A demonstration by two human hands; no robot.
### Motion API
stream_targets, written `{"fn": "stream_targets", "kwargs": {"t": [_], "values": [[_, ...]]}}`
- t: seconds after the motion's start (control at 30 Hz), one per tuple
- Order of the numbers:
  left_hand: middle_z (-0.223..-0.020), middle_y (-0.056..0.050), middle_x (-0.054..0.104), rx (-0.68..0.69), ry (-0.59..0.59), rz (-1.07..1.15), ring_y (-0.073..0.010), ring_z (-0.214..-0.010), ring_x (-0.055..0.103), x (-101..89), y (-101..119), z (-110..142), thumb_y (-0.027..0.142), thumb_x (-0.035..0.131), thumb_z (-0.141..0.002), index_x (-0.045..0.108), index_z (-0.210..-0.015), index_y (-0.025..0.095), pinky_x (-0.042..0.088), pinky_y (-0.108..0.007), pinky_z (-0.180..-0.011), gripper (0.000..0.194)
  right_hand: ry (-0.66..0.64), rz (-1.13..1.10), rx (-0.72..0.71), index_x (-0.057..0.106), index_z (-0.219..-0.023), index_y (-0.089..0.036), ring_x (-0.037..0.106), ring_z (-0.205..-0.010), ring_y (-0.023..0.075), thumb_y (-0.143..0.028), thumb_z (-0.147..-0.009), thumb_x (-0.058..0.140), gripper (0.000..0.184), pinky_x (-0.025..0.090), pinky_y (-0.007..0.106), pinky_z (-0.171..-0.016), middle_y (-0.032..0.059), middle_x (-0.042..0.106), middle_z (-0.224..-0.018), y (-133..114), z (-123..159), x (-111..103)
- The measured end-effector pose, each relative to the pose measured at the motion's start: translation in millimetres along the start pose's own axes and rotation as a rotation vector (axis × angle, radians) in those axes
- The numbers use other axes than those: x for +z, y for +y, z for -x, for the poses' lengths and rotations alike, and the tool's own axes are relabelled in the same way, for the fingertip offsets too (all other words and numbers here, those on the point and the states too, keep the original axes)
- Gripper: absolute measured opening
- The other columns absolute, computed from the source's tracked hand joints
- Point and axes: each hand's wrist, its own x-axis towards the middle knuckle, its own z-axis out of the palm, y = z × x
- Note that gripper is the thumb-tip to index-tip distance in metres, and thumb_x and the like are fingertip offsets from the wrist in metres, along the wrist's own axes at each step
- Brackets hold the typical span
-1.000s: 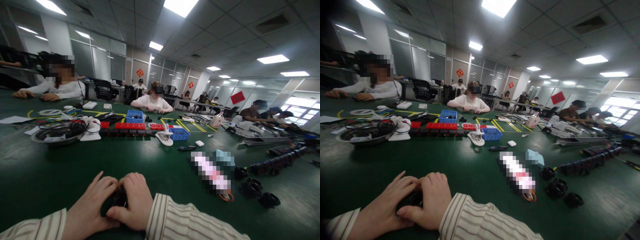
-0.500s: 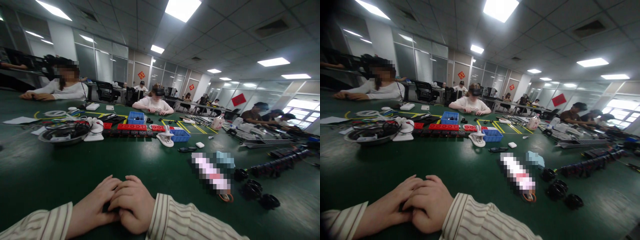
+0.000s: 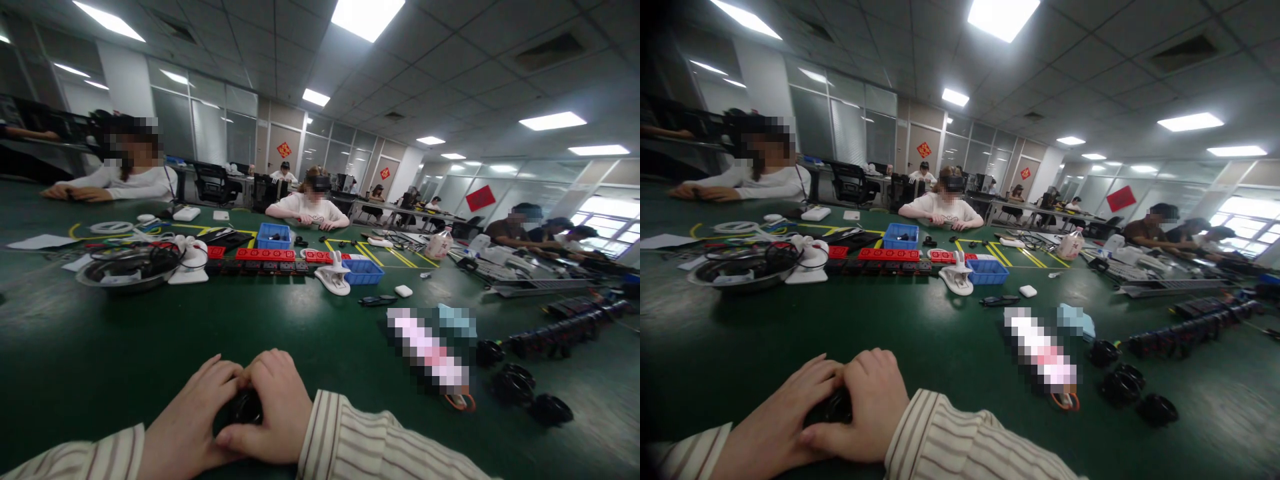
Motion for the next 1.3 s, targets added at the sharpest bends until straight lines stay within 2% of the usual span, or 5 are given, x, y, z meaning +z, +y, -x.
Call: {"fn": "stream_targets", "kwargs": {"t": [0.37, 0.57, 0.83, 1.0, 1.3], "values": [[-0.101, -0.003, 0.056, 0.138, -0.067, 0.11, -0.0252, -0.098, 0.051, -1.3, -8, -5, 0.02, 0.062, -0.066, 0.061, -0.088, 0.022, 0.041, -0.038, -0.091, 0.022, -0.224, -0.101, -0.37, 0.051, -0.082, -0.021, 0.055, -0.086, 0.0138, -0.022, -0.064, 0.047, 0.019, 0.035, 0.032, -0.09, -0.0008, 0.062, -0.087, 0, 1, -2], [-0.124, -0.006, 0.055, 0.084, 0.099, 0.017, -0.0327, -0.116, 0.047, 13.1, -9, 7, 0.029, 0.071, -0.059, 0.05, -0.118, 0.025, 0.027, -0.052, -0.105, 0.063, -0.075, -0.131, -0.352, 0.048, -0.099, -0.021, 0.053, -0.102, 0.0157, -0.036, -0.077, 0.043, 0.027, 0.025, 0.038, -0.103, 0.0027, 0.062, -0.1, -6, 2, -8], [-0.103, -0.007, 0.061, 0.014, 0.041, -0.032, -0.0335, -0.102, 0.054, 3.9, -3, 4, 0.041, 0.076, -0.057, 0.055, -0.109, 0.021, 0.024, -0.061, -0.102, 0.059, 0.033, -0.039, -0.07, 0.051, -0.095, -0.017, 0.05, -0.082, 0.0181, -0.068, -0.084, 0.033, 0.055, 0.037, 0.033, -0.077, 0.0047, 0.056, -0.087, -6, 2, -5], [-0.096, -0.005, 0.057, 0.041, -0.074, 0.046, -0.0271, -0.092, 0.054, -6.1, 5, -3, 0.021, 0.061, -0.064, 0.057, -0.09, 0.019, 0.039, -0.047, -0.092, 0.026, -0.078, -0.001, -0.048, 0.054, -0.086, -0.018, 0.049, -0.078, 0.0155, -0.052, -0.08, 0.055, 0.034, 0.037, 0.03, -0.073, 0.0014, 0.053, -0.082, -6, 0, -8], [-0.104, -0.004, 0.059, 0.081, -0.001, 0.057, -0.0283, -0.102, 0.053, 4.9, -3, 0, 0.017, 0.057, -0.058, 0.058, -0.093, 0.022, 0.038, -0.046, -0.099, 0.036, -0.184, -0.098, -0.351, 0.053, -0.079, -0.022, 0.055, -0.09, 0.0135, -0.019, -0.069, 0.046, 0.012, 0.034, 0.032, -0.092, -0.0022, 0.063, -0.087, -4, -1, -9]]}}
